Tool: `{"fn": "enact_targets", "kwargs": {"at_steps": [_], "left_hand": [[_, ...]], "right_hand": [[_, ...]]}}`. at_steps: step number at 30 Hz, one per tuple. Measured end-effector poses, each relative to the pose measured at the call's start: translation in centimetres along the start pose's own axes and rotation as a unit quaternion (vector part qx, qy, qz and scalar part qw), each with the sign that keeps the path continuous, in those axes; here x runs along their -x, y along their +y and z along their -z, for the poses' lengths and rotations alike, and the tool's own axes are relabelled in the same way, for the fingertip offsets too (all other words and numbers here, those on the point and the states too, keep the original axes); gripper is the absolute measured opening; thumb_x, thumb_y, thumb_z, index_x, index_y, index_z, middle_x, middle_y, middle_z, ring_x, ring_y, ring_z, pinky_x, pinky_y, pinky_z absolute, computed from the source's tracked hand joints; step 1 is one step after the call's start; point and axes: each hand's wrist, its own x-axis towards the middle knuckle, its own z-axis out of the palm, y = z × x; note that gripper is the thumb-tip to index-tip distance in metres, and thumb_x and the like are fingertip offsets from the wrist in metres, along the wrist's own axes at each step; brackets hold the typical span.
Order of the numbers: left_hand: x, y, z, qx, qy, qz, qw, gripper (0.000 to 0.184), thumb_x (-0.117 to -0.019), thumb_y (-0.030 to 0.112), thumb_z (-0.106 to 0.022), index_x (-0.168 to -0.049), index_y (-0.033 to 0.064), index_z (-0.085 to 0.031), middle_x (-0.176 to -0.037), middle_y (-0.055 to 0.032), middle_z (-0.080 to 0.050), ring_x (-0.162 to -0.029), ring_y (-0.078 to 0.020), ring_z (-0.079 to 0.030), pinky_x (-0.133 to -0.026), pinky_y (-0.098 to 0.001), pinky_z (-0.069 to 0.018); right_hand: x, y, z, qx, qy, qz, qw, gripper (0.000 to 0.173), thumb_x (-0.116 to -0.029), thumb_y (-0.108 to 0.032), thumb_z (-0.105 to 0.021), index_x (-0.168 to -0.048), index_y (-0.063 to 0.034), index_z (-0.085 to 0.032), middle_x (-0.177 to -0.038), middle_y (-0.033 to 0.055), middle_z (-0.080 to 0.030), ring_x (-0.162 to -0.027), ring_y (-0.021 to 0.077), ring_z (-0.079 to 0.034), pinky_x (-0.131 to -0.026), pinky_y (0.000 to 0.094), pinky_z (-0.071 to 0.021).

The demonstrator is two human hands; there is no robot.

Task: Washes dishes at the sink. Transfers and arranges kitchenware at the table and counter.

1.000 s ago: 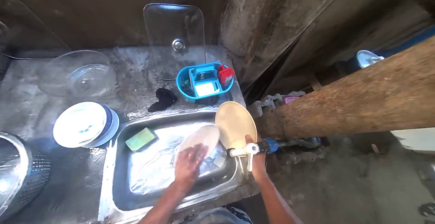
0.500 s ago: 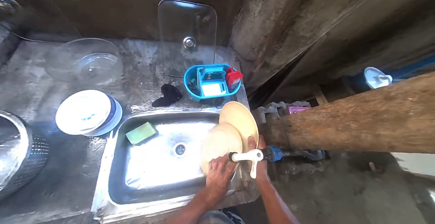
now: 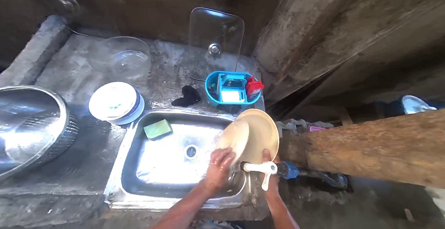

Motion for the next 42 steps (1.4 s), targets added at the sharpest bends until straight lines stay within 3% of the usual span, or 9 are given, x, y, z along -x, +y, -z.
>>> {"fn": "enact_targets", "kwargs": {"at_steps": [7,14,18,21,25,28,31,35,42], "left_hand": [[-3.4,-2.0,9.2,-0.016,0.156,0.229,0.961,0.039,-0.0994,0.006,-0.048,-0.130,-0.0146,-0.059,-0.132,-0.0293,-0.061,-0.128,-0.0289,-0.059,-0.111,-0.0349,-0.0453],[-2.1,-5.0,13.1,0.225,0.206,0.495,0.814,0.037,-0.1059,0.007,-0.050,-0.141,-0.0016,-0.055,-0.126,-0.0156,-0.069,-0.106,-0.0170,-0.071,-0.092,-0.0340,-0.0596],[-1.5,-7.9,14.8,0.227,0.130,0.566,0.782,0.032,-0.1041,0.010,-0.056,-0.133,-0.0013,-0.063,-0.122,-0.0185,-0.068,-0.107,-0.0230,-0.068,-0.093,-0.0411,-0.0567],[-0.3,-9.7,16.0,0.158,0.004,0.529,0.834,0.049,-0.1013,0.021,-0.058,-0.147,0.0038,-0.052,-0.149,-0.0225,-0.050,-0.137,-0.0326,-0.050,-0.114,-0.0493,-0.0420],[-2.2,-10.8,20.2,0.064,-0.231,0.484,0.842,0.067,-0.1003,0.033,-0.060,-0.157,0.0033,-0.038,-0.160,-0.0228,-0.038,-0.148,-0.0388,-0.037,-0.121,-0.0535,-0.0314],[-5.1,-11.3,25.9,0.023,-0.052,0.420,0.906,0.045,-0.1014,0.024,-0.061,-0.138,-0.0018,-0.058,-0.136,-0.0220,-0.062,-0.127,-0.0321,-0.060,-0.109,-0.0473,-0.0488],[-8.8,-14.6,30.4,-0.048,0.179,0.424,0.886,0.059,-0.0968,0.021,-0.067,-0.142,-0.0109,-0.046,-0.142,-0.0341,-0.049,-0.134,-0.0428,-0.049,-0.114,-0.0519,-0.0405],[-12.0,-20.0,31.7,-0.019,0.176,0.532,0.828,0.078,-0.0974,0.037,-0.067,-0.154,-0.0047,-0.033,-0.151,-0.0316,-0.043,-0.140,-0.0413,-0.045,-0.115,-0.0559,-0.0383],[-15.1,-24.3,32.4,0.003,0.108,0.603,0.791,0.059,-0.0971,0.027,-0.066,-0.146,0.0002,-0.046,-0.136,-0.0273,-0.058,-0.127,-0.0399,-0.057,-0.104,-0.0595,-0.0465]], "right_hand": [[3.7,2.5,-2.6,0.123,-0.087,-0.004,0.989,0.041,-0.1054,-0.012,-0.053,-0.136,0.0149,-0.053,-0.132,0.0296,-0.062,-0.128,0.0273,-0.060,-0.113,0.0355,-0.0438],[6.3,2.4,-8.8,0.011,-0.131,-0.142,0.981,0.051,-0.1085,-0.036,-0.049,-0.142,0.0023,-0.055,-0.137,0.0226,-0.062,-0.129,0.0259,-0.060,-0.112,0.0455,-0.0458],[8.2,1.0,-11.1,-0.055,-0.139,-0.157,0.976,0.041,-0.1040,-0.028,-0.061,-0.130,0.0033,-0.062,-0.116,0.0192,-0.070,-0.106,0.0215,-0.070,-0.095,0.0408,-0.0577],[10.4,-1.0,-12.5,-0.100,-0.129,-0.160,0.974,0.039,-0.0947,-0.013,-0.071,-0.127,0.0057,-0.060,-0.106,0.0181,-0.072,-0.092,0.0207,-0.074,-0.082,0.0378,-0.0634],[12.2,-5.2,-12.9,0.059,-0.150,-0.023,0.987,0.035,-0.0978,-0.011,-0.063,-0.128,0.0072,-0.062,-0.110,0.0178,-0.073,-0.097,0.0188,-0.072,-0.090,0.0376,-0.0598],[12.8,-7.3,-13.0,0.233,-0.154,0.235,0.931,0.031,-0.0980,-0.010,-0.061,-0.124,0.0033,-0.070,-0.117,0.0213,-0.072,-0.107,0.0344,-0.072,-0.094,0.0553,-0.0569],[12.9,-7.8,-14.8,0.256,-0.095,0.348,0.897,0.030,-0.0929,-0.009,-0.064,-0.120,0.0001,-0.073,-0.114,0.0189,-0.074,-0.100,0.0340,-0.074,-0.084,0.0531,-0.0606],[11.4,-10.0,-19.2,0.167,-0.087,0.211,0.959,0.033,-0.1005,-0.015,-0.059,-0.125,0.0059,-0.067,-0.116,0.0220,-0.071,-0.108,0.0323,-0.071,-0.097,0.0524,-0.0554],[4.9,-10.1,-28.3,-0.051,-0.106,-0.031,0.993,0.031,-0.0974,-0.009,-0.063,-0.125,0.0052,-0.063,-0.106,0.0188,-0.072,-0.094,0.0220,-0.073,-0.086,0.0416,-0.0611]]}}
